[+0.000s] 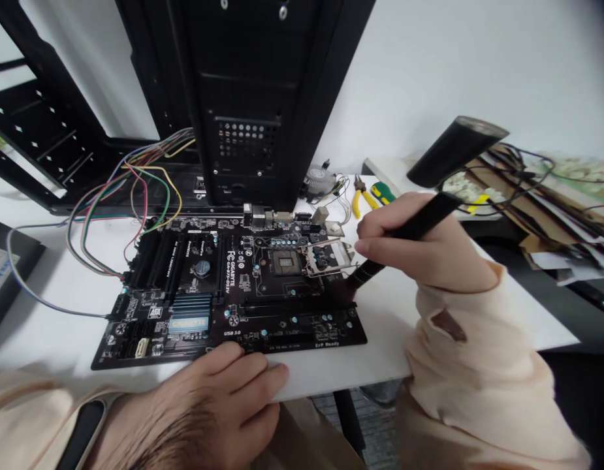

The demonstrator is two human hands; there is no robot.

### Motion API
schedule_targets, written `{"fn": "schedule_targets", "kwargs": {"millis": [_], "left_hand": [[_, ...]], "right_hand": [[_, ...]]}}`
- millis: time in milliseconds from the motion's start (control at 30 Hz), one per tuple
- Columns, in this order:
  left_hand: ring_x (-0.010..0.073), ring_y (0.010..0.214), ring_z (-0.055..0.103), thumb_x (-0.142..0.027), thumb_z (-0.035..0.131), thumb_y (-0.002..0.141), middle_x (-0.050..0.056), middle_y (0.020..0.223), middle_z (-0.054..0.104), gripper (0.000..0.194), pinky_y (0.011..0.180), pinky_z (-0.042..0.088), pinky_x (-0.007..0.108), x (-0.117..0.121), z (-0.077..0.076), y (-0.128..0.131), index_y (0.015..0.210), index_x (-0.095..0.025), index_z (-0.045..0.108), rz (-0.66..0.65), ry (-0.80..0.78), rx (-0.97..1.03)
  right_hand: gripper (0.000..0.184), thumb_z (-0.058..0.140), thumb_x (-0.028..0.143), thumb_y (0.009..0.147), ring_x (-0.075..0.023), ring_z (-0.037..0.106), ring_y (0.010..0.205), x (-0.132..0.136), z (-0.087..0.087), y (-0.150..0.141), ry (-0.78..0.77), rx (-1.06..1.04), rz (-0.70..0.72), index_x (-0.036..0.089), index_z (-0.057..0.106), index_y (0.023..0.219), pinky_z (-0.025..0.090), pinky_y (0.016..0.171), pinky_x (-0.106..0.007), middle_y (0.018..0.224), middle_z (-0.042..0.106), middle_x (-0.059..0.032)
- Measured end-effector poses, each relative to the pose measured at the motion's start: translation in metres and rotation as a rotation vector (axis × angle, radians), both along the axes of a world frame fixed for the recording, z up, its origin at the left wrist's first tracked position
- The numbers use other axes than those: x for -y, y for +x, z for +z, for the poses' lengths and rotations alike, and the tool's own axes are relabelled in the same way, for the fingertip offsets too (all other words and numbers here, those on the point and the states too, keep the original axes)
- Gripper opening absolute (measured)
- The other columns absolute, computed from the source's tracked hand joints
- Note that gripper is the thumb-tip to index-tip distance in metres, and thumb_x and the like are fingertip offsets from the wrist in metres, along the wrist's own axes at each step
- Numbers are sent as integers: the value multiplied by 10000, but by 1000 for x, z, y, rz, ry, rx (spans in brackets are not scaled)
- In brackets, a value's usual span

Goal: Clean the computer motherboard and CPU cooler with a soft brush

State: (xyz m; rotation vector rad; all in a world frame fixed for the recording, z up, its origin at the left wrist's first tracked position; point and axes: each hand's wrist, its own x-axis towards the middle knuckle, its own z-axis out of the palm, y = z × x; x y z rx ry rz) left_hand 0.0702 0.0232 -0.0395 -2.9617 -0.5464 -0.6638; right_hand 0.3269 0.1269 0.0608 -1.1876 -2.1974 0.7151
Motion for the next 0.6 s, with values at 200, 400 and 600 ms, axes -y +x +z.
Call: {"fn": "schedule_targets", "kwargs": {"millis": [200,400,600], "left_hand": [[190,1015,542,-186,447,987,14,1196,657,224,931,347,360,1,2,0,945,-202,666,-2,-3,-31],[188,995,542,-189,465,978,14,1187,655,201,909,351,361,1,1,0,932,-200,661,8,0,-22],[184,988,536,-230,539,939,8,1178,654,123,916,343,353,-2,0,-1,922,-208,659,-13,32,-18]], "right_hand": [[297,580,274,739,-72,341,454,-5,-11,-5,0,68,-27,187,486,471,267,433,-243,445,423,39],[312,559,195,666,-61,255,448,-7,-5,5,-17,257,-122,178,373,415,235,453,-246,418,283,55],[223,576,247,656,-98,412,468,-9,-5,17,101,-301,-216,193,493,456,312,489,-283,445,435,25]]}}
